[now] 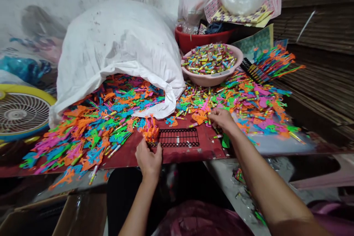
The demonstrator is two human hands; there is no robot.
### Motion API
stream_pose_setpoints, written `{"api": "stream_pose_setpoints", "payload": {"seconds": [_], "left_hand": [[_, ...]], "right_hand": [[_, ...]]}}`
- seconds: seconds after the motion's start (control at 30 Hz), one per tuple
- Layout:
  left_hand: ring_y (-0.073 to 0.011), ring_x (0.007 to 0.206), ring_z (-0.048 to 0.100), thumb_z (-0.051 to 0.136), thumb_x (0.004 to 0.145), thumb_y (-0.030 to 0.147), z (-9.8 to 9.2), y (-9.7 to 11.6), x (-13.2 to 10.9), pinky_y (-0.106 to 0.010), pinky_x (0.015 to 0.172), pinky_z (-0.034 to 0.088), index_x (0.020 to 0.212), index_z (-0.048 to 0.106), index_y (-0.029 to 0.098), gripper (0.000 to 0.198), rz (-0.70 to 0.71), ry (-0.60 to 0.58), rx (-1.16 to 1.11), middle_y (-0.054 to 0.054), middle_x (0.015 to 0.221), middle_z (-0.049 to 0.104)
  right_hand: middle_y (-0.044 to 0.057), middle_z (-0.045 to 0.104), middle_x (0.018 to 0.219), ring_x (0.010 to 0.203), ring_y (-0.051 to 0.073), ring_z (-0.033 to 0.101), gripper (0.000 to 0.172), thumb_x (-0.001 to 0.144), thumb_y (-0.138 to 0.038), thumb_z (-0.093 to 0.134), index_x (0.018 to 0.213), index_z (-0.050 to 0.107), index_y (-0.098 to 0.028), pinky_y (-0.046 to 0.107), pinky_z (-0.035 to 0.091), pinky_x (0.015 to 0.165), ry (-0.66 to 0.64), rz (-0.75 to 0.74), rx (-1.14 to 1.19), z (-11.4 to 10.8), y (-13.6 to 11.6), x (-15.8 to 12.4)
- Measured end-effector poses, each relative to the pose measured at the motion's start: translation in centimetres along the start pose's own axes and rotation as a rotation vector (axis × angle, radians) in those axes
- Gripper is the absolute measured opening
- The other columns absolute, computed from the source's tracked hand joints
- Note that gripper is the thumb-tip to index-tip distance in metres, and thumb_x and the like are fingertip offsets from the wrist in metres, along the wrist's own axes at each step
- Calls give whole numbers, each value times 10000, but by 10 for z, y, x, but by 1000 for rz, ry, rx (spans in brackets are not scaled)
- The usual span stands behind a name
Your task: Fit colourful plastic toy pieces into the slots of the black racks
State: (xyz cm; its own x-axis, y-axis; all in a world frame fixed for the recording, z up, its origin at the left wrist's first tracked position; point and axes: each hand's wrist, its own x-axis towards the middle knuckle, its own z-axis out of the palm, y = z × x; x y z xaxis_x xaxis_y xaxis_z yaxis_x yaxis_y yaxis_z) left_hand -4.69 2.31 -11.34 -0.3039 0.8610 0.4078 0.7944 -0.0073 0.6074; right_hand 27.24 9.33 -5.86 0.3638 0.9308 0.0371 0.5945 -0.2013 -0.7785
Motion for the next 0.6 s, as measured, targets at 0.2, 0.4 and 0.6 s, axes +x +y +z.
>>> {"api": "stream_pose_setpoints", "payload": {"seconds": [0.2, 0.4, 0.6], "left_hand": [[-226, 899, 627, 625, 808, 328, 0, -18, 9, -365, 805, 504, 1228, 467, 218, 462, -16, -33, -188, -54, 997, 629], [-218, 949, 568, 571, 812, 248, -7, -24, 29, -356, 850, 491, 967, 556, 210, 161, 161, -84, -201, -50, 968, 561], [-196, 913, 589, 529, 816, 202, 0, -31, 41, -334, 857, 480, 1002, 589, 200, 196, 107, -177, -271, -38, 938, 622]], "right_hand": [[-67, 527, 499, 409, 116, 479, 284, 619, -409, 711, 721, 526, -219, 225, 354, 391, 38, -96, 455, -4, -8, -7], [-66, 553, 572, 469, 115, 521, 268, 651, -359, 731, 797, 564, -210, 234, 419, 449, 20, -206, 573, 6, -29, -15], [-31, 625, 634, 551, 122, 574, 212, 751, -366, 702, 802, 591, -192, 233, 432, 516, -328, -303, 606, 51, -58, -51]]}}
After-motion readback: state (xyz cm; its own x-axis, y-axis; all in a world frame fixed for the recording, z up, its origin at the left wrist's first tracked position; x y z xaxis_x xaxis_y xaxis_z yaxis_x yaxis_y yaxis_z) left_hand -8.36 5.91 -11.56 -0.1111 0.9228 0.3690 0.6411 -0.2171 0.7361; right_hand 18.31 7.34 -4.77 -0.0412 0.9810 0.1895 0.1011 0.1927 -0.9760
